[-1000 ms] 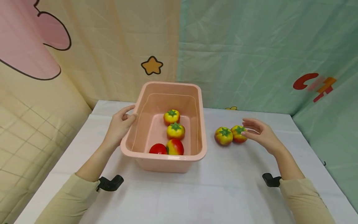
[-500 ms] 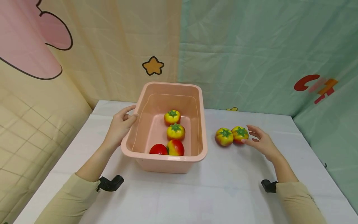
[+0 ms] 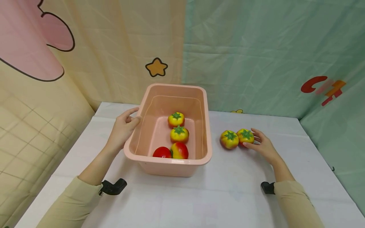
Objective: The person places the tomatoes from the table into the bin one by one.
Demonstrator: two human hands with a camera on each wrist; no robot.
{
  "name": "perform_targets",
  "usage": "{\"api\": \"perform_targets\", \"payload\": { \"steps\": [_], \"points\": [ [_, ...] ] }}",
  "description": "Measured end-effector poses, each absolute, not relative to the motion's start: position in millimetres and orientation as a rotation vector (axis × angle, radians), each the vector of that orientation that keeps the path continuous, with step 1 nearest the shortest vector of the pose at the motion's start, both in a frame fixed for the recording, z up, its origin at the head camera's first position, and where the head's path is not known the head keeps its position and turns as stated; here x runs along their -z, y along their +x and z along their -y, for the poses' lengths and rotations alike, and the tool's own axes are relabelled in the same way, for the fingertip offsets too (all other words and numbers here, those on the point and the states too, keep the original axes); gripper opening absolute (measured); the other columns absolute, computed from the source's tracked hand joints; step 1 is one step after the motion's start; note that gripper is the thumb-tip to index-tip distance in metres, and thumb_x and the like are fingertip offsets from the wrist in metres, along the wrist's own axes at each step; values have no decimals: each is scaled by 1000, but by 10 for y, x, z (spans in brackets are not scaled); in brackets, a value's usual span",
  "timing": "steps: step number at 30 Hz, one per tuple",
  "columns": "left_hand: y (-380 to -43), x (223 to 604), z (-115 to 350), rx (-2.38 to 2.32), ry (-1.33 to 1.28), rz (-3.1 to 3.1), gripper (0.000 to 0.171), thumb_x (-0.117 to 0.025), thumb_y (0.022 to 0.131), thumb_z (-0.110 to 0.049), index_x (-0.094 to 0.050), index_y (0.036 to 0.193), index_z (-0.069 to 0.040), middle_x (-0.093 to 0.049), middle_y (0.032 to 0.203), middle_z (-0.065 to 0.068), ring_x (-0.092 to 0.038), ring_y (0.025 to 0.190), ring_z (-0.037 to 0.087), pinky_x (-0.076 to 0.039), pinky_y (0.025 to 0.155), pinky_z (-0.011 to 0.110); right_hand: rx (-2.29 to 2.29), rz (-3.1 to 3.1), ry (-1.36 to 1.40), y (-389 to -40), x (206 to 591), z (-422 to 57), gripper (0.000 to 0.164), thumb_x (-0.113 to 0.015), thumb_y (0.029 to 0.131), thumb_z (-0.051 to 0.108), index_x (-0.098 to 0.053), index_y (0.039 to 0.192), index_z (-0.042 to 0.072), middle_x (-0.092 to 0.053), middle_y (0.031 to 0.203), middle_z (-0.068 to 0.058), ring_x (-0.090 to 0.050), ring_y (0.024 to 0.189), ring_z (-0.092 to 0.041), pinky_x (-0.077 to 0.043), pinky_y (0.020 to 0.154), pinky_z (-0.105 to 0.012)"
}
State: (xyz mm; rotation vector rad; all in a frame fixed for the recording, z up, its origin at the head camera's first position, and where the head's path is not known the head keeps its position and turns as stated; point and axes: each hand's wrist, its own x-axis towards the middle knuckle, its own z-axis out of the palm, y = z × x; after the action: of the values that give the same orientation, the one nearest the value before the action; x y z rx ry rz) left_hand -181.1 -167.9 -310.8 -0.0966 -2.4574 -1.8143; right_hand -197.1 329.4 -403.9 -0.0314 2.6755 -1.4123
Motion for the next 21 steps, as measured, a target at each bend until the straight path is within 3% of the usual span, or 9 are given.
{"api": "perform_targets", "payload": {
  "steps": [21],
  "points": [
    [-1821, 3114, 1680, 1817, -81, 2463, 51, -53, 95, -24, -41, 140, -5, -58, 80, 11, -61, 66, 13, -53, 59, 25, 1398, -2628, 39, -2068, 4039, -3285, 86, -67, 86, 34, -16, 149, 7, -22, 144, -30, -26, 129, -46, -26, 103, -58]
  ]
}}
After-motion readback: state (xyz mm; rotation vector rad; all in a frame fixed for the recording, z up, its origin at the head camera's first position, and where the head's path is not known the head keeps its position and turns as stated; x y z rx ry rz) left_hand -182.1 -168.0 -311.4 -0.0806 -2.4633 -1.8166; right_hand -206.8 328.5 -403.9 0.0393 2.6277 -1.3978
